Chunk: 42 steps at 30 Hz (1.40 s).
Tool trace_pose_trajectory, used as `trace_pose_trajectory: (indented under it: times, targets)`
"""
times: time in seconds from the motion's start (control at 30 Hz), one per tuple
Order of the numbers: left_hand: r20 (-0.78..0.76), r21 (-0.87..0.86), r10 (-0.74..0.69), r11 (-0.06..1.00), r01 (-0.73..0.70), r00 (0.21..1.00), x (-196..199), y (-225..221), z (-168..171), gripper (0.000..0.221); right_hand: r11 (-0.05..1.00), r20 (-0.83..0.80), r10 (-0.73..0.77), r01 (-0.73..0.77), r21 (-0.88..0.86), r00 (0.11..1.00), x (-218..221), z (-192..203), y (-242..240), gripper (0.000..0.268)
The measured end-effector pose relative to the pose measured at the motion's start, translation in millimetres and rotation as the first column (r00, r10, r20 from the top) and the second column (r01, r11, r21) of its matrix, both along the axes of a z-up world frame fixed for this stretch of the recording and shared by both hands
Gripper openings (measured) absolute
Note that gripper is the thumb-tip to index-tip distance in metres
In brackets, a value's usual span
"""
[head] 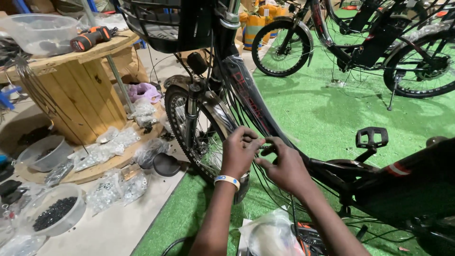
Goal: Securing electrical wiring on a bicycle frame using cable ties and scissors.
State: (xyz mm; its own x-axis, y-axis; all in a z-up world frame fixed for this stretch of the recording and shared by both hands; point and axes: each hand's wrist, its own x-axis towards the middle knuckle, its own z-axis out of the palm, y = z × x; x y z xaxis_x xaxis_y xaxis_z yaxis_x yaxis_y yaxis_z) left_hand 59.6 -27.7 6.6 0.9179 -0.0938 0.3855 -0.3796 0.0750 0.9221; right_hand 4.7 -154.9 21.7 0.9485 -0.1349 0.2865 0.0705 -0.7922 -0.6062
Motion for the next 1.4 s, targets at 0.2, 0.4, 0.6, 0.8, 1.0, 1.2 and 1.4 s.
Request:
trace_pose_trajectory:
  times: [0.2, 0.4, 0.6, 0.8, 1.0, 1.2, 1.4]
  targets:
    - [0.164, -0.097, 0.456, 0.890, -0.446, 0.875, 8.8, -13.8, 15.7, 0.048, 0.979, 0.123, -0.034, 0.008, 0.206, 0.992, 5.4, 7.4, 2.5, 0.034]
    - [-0.158, -0.242, 0.358, 0.890, -0.387, 0.920, 36.8, -8.9, 51.5, 0.067, 0.827, 0.243, -0.064, -0.085, 0.555, 0.968, 23.5, -12.3, -13.6, 0.015]
    - [-0.290, -0.550, 0.073, 0.803, -0.229, 0.954, 140.5, -25.3, 7.9, 0.055, 0.755, 0.267, -0.061, -0.130, 0.643, 0.962, 18.0, -7.0, -3.4, 0.021]
    - [-0.254, -0.551, 0.135, 0.793, -0.258, 0.958, 173.9, -21.0, -12.9, 0.042, 0.734, 0.256, -0.022, -0.158, 0.660, 0.966, 15.3, -13.0, -16.4, 0.016]
    - [-0.238, -0.451, 0.223, 0.836, -0.311, 0.945, 145.3, -19.1, 12.5, 0.019, 0.674, 0.239, -0.009, -0.171, 0.719, 0.971, -11.3, 7.3, -29.0, 0.018]
    - [-0.260, -0.480, 0.173, 0.830, -0.283, 0.950, 55.0, -29.5, 61.0, 0.031, 0.702, 0.247, 0.007, -0.180, 0.689, 0.969, -28.5, 16.8, -37.6, 0.015]
    - [-0.243, -0.625, -0.115, 0.778, -0.065, 0.963, 67.1, -42.1, 57.3, 0.033, 0.841, 0.210, -0.061, -0.064, 0.537, 0.976, -20.7, 18.1, -21.0, 0.030]
